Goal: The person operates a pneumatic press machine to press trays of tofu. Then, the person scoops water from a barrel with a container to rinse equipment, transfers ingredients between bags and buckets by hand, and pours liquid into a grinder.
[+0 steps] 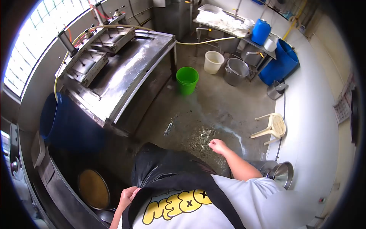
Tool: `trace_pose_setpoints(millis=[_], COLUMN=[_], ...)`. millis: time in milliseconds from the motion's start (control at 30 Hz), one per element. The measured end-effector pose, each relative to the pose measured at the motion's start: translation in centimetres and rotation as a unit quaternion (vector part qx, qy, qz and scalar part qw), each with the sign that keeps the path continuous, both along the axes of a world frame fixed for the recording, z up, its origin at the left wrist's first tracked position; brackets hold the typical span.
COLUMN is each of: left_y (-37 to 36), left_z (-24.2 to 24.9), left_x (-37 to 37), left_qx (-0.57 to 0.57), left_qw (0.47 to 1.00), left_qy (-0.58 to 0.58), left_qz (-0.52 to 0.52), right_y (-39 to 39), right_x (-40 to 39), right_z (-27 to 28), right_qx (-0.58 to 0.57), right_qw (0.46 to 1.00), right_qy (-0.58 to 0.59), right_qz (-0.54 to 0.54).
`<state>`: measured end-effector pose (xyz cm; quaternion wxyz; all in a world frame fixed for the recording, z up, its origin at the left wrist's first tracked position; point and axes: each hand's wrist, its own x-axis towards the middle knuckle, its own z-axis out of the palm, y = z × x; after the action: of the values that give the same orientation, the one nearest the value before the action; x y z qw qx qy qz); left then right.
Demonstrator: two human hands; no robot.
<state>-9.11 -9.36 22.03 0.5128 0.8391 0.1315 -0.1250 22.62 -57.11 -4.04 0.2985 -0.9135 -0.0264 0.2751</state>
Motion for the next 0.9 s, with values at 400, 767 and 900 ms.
trace_pose_setpoints(millis=[400,767,900], left_y=[6.2,5.8,0.7], left_z=[0.0,-1.9,-1.5], left_x=[11.8,28.5,38.4], left_qx=[0.211,0.222,0.229], left_qw=[0.964,0.969,0.950], left_qy=[-0.044,-0.081,-0.126], left_qz=[0.155,-0.064,-0.172], right_y=[-0.3,-5.3,-8.9], right_x=[2.5,5.1,4.1], right_z=[-3.5,3.5,0.1], right_qx=[-0.136,-0.038,0.033], right_qw=[0.952,0.948,0.926], right_qy=[0.123,0.173,0.208], right_qz=[0.246,-0.266,-0.314])
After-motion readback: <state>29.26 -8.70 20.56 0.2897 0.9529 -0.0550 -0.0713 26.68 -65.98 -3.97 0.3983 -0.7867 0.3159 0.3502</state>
